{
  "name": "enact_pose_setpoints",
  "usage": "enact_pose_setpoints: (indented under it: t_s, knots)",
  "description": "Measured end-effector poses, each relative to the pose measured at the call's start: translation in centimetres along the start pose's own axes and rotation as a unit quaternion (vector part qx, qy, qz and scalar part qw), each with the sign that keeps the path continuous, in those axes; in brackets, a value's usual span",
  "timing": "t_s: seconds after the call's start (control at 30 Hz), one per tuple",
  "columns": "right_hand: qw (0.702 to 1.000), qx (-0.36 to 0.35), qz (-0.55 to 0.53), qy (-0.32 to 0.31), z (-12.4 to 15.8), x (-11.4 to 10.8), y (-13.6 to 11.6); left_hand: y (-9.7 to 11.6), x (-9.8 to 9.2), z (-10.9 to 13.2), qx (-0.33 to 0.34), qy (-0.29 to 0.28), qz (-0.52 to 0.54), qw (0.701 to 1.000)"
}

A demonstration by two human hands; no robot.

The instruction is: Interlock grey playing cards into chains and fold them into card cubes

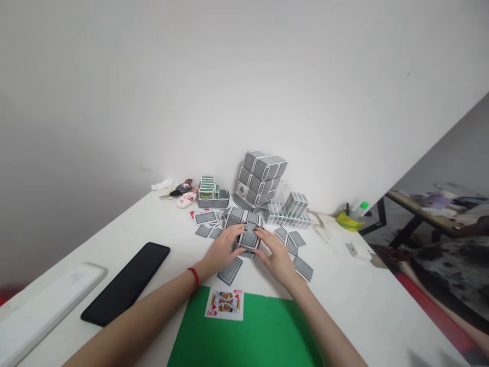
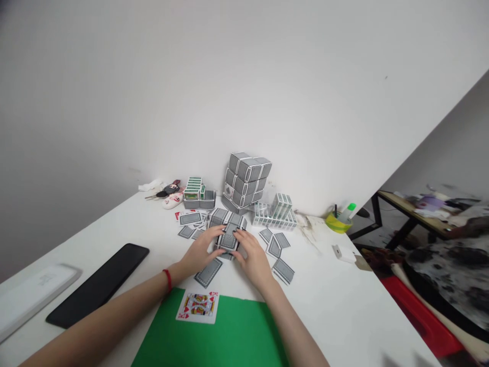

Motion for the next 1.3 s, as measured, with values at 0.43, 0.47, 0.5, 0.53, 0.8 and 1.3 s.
enact_pose_setpoints:
  t_s: [0.43, 0.47, 0.5, 0.53, 0.8, 1.3]
  knots:
    - [0.997, 0.075, -0.003, 0.03, 1.3, 3.0, -1.1, -0.5, 1.2, 1.7, -0.164, -0.011, 0.069, 0.984]
    - [0.995, 0.094, -0.003, 0.038, 1.6, 3.3, -1.4, -0.4, 1.2, 1.8, -0.168, -0.006, 0.044, 0.985]
    - [0.992, 0.115, -0.005, 0.044, 1.9, 3.6, -1.6, -0.2, 1.2, 1.8, -0.164, 0.0, 0.012, 0.986]
    - [0.989, 0.134, -0.01, 0.053, 2.2, 3.9, -1.9, 0.0, 1.1, 1.9, -0.156, 0.004, -0.023, 0.987]
    - [0.967, 0.255, 0.012, -0.004, 2.9, 5.2, -2.6, 1.6, 1.1, 1.8, -0.074, -0.039, -0.281, 0.956]
    - [0.975, 0.197, 0.101, -0.008, 2.5, 5.1, -3.1, 0.5, 0.7, 1.4, -0.131, -0.006, -0.206, 0.97]
Point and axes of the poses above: each hand's wrist, its own z-axis away from the middle knuckle, its own x-axis out of the palm, y = z × x, the point moved 1 cm from there along -z, towards the middle knuckle, and after that the axes turned 8 degrees about -x, right-handed, at the moved point
